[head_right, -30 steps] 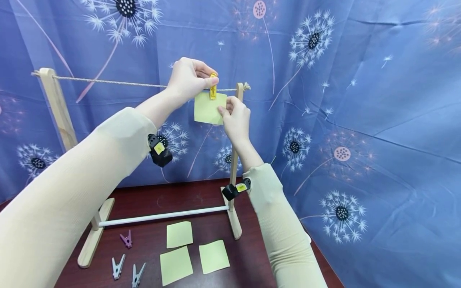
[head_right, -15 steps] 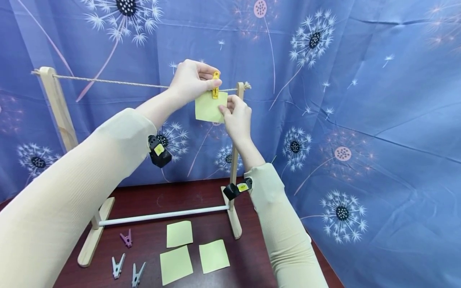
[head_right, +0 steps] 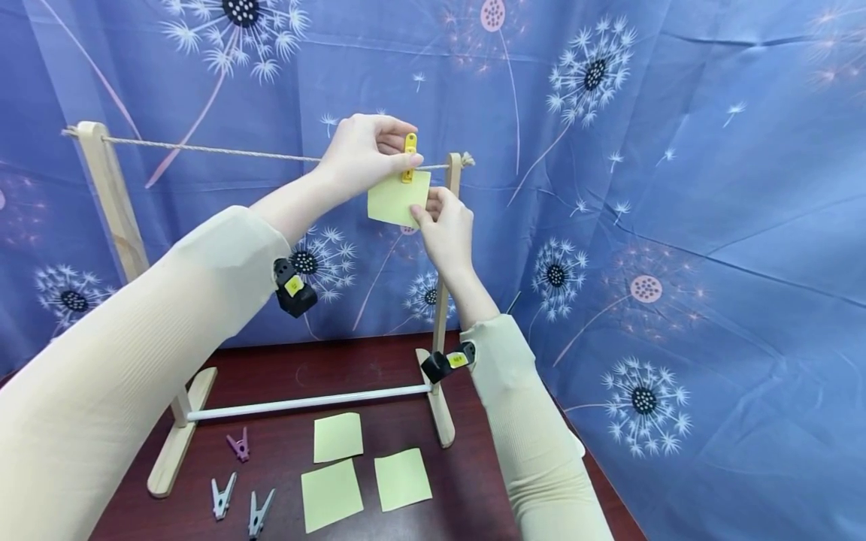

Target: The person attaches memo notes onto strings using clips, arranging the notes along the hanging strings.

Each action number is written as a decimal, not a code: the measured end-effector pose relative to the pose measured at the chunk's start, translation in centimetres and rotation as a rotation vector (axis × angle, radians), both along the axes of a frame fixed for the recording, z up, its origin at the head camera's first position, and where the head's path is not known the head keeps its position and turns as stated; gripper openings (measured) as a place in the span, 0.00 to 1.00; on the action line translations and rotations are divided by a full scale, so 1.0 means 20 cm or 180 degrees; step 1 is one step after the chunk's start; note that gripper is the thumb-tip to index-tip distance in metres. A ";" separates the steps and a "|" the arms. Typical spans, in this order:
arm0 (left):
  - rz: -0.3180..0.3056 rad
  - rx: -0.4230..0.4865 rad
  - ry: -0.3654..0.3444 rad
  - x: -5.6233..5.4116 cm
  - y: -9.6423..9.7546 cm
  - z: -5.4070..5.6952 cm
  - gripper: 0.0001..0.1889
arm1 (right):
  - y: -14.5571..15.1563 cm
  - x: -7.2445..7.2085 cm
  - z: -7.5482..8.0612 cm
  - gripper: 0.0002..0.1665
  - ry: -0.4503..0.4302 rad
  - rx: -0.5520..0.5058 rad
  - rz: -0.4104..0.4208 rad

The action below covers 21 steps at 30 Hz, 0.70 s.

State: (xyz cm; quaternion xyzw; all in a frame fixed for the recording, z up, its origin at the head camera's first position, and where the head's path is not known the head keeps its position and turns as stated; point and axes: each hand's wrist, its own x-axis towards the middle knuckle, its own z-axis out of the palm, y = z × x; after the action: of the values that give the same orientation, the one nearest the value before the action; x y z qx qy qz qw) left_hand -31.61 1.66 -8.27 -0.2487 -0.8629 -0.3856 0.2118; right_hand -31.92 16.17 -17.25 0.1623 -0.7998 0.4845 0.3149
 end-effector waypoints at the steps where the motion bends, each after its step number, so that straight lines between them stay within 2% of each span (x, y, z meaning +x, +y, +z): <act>1: 0.0001 0.0004 0.0012 0.00 0.00 0.00 0.24 | 0.00 0.00 -0.01 0.17 0.0000 0.0004 0.0005; 12: -0.0019 -0.0053 -0.0013 0.01 -0.02 -0.02 0.28 | 0.02 0.01 -0.09 0.18 -0.0121 -0.0057 0.0117; 21: 0.0003 -0.0319 0.0150 0.01 -0.04 -0.03 0.31 | 0.01 0.02 -0.16 0.22 -0.0240 -0.0185 0.0229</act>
State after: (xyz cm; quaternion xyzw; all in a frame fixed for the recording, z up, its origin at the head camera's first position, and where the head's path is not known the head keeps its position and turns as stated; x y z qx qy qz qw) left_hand -31.41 0.78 -8.95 -0.2676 -0.8760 -0.3358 0.2195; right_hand -31.60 16.39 -20.35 0.1634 -0.7903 0.5244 0.2714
